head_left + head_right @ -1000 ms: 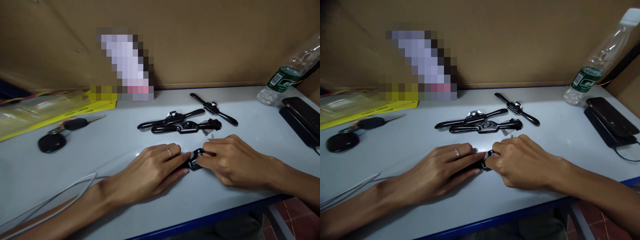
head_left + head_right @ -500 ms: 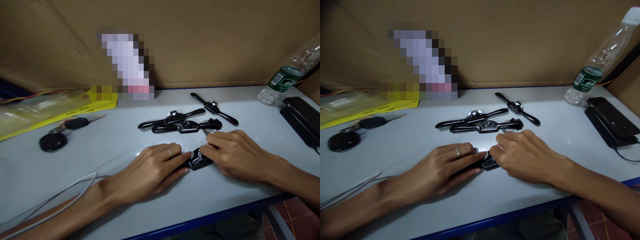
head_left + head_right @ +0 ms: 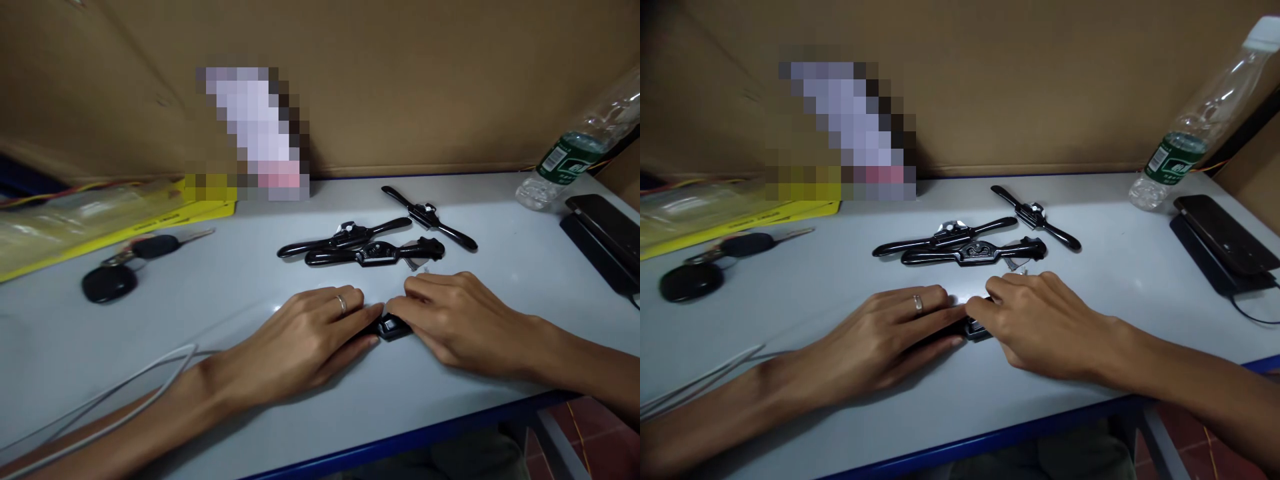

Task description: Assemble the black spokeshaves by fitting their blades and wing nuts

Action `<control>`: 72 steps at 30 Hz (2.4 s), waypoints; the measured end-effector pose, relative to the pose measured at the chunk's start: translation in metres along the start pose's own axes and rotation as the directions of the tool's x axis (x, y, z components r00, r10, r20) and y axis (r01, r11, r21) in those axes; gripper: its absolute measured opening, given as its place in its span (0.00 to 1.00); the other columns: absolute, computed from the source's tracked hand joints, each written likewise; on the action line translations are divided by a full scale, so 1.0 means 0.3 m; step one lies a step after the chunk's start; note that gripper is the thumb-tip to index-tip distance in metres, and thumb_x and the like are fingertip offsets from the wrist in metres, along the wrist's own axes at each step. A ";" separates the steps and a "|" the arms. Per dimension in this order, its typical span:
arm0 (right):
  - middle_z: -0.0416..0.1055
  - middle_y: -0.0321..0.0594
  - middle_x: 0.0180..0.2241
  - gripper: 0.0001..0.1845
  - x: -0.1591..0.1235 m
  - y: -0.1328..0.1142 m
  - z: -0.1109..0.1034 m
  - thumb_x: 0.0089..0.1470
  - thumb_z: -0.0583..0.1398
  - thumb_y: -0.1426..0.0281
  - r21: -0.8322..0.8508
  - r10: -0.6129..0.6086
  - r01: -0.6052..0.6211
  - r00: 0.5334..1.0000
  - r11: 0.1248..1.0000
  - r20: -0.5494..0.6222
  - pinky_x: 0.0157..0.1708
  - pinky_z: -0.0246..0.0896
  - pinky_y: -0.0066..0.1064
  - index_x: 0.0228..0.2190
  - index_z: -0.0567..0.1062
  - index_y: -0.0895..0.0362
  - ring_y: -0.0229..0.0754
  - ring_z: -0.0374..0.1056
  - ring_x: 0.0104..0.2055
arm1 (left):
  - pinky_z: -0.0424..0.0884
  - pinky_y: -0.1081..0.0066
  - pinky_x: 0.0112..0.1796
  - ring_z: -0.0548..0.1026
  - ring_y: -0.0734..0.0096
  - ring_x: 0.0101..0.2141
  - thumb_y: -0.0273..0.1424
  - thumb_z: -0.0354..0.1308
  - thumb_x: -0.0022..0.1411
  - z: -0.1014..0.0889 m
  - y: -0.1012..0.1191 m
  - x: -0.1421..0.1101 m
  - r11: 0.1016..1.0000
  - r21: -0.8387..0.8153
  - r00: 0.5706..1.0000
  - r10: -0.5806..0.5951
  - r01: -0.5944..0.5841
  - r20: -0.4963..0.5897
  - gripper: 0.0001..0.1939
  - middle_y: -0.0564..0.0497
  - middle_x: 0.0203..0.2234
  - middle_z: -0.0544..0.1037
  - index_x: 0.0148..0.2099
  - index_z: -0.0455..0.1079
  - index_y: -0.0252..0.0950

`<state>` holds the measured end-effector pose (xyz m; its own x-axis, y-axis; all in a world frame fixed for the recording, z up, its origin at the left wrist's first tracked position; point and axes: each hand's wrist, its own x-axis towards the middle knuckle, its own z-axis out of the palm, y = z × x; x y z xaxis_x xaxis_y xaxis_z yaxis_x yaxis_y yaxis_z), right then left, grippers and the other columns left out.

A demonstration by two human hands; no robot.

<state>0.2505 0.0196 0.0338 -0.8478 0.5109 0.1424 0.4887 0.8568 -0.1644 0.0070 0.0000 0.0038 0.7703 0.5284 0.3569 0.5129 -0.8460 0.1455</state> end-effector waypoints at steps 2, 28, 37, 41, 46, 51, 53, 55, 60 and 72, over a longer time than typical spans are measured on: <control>0.71 0.40 0.33 0.10 -0.001 -0.002 0.005 0.62 0.57 0.78 0.068 0.016 -0.016 1.000 0.998 0.008 0.27 0.47 0.32 0.39 0.78 0.58 0.40 0.62 0.31 | 0.70 0.70 0.30 0.72 0.71 0.29 0.30 0.49 0.75 -0.001 0.001 0.001 1.000 -0.008 1.000 -0.001 0.001 0.007 0.11 0.51 0.31 0.74 0.50 0.71 0.33; 0.69 0.37 0.32 0.07 0.010 -0.015 0.027 0.62 0.61 0.71 0.262 0.121 -0.099 0.990 0.960 -0.070 0.30 0.51 0.30 0.30 0.77 0.57 0.37 0.60 0.31 | 0.68 0.70 0.29 0.70 0.70 0.28 0.32 0.48 0.76 0.000 0.000 -0.004 1.000 -0.021 0.999 -0.010 0.011 0.031 0.11 0.51 0.31 0.73 0.48 0.70 0.34; 0.71 0.36 0.28 0.06 0.011 -0.007 0.016 0.64 0.59 0.72 0.219 0.190 -0.191 0.981 0.957 0.024 0.30 0.50 0.32 0.33 0.73 0.58 0.38 0.61 0.29 | 0.69 0.70 0.29 0.71 0.71 0.28 0.32 0.47 0.77 0.001 -0.001 -0.004 1.000 -0.028 1.000 -0.001 0.001 0.011 0.13 0.51 0.32 0.73 0.52 0.70 0.33; 0.71 0.35 0.29 0.09 0.014 -0.006 0.007 0.66 0.57 0.74 0.289 0.125 -0.132 0.991 0.948 0.044 0.34 0.52 0.32 0.33 0.73 0.57 0.37 0.63 0.31 | 0.69 0.70 0.30 0.71 0.70 0.29 0.32 0.47 0.77 0.000 0.000 -0.004 1.000 -0.028 1.000 -0.009 0.010 0.030 0.12 0.51 0.31 0.73 0.51 0.70 0.34; 0.71 0.33 0.30 0.06 0.023 -0.001 -0.011 0.60 0.65 0.70 0.289 0.275 -0.294 0.956 0.911 0.106 0.31 0.49 0.31 0.38 0.73 0.57 0.37 0.62 0.29 | 0.68 0.70 0.29 0.70 0.71 0.28 0.32 0.46 0.77 0.001 0.001 -0.004 0.999 -0.037 1.000 -0.007 0.007 0.016 0.13 0.51 0.32 0.73 0.52 0.70 0.33; 0.71 0.38 0.35 0.07 0.030 0.024 -0.021 0.61 0.65 0.67 0.258 0.253 -0.298 0.948 0.919 0.192 0.34 0.50 0.31 0.35 0.74 0.57 0.40 0.65 0.34 | 0.68 0.69 0.29 0.70 0.70 0.28 0.33 0.48 0.77 0.005 -0.001 -0.008 1.000 -0.027 1.000 -0.012 0.013 0.025 0.13 0.51 0.32 0.72 0.52 0.70 0.33; 0.71 0.41 0.38 0.07 0.031 0.032 -0.019 0.62 0.63 0.66 0.230 0.272 -0.311 0.944 0.922 0.187 0.34 0.51 0.32 0.36 0.74 0.58 0.40 0.64 0.35 | 0.69 0.69 0.30 0.71 0.69 0.29 0.33 0.48 0.77 0.006 -0.002 -0.009 1.000 -0.024 1.000 -0.011 0.012 0.023 0.13 0.51 0.33 0.72 0.53 0.70 0.33; 0.71 0.42 0.38 0.07 0.032 0.038 -0.016 0.64 0.61 0.67 0.215 0.273 -0.308 0.945 0.927 0.178 0.34 0.51 0.32 0.36 0.73 0.58 0.40 0.64 0.34 | 0.70 0.68 0.30 0.72 0.69 0.29 0.32 0.48 0.77 0.006 -0.002 -0.009 1.000 -0.016 1.000 -0.012 0.012 0.023 0.13 0.51 0.33 0.72 0.53 0.70 0.33; 0.74 0.40 0.36 0.07 0.035 0.046 -0.011 0.66 0.59 0.67 0.248 0.230 -0.273 0.955 0.929 0.187 0.33 0.51 0.33 0.39 0.73 0.57 0.42 0.66 0.35 | 0.70 0.68 0.31 0.72 0.68 0.29 0.32 0.48 0.76 0.006 -0.003 -0.008 1.000 -0.018 1.000 -0.003 0.004 0.023 0.13 0.51 0.33 0.72 0.53 0.70 0.32; 0.73 0.42 0.36 0.09 0.029 0.046 -0.010 0.69 0.54 0.68 0.191 0.138 -0.190 0.957 0.963 0.255 0.33 0.51 0.34 0.35 0.69 0.57 0.43 0.65 0.34 | 0.69 0.70 0.30 0.71 0.69 0.29 0.32 0.47 0.77 0.004 -0.002 -0.003 1.000 -0.007 1.000 0.001 0.000 0.010 0.13 0.51 0.32 0.72 0.52 0.71 0.33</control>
<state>0.2503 0.0360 0.0356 -0.7962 0.5896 -0.1353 0.5925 0.7147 -0.3717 0.0064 0.0001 0.0023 0.7745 0.5287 0.3474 0.5098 -0.8468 0.1521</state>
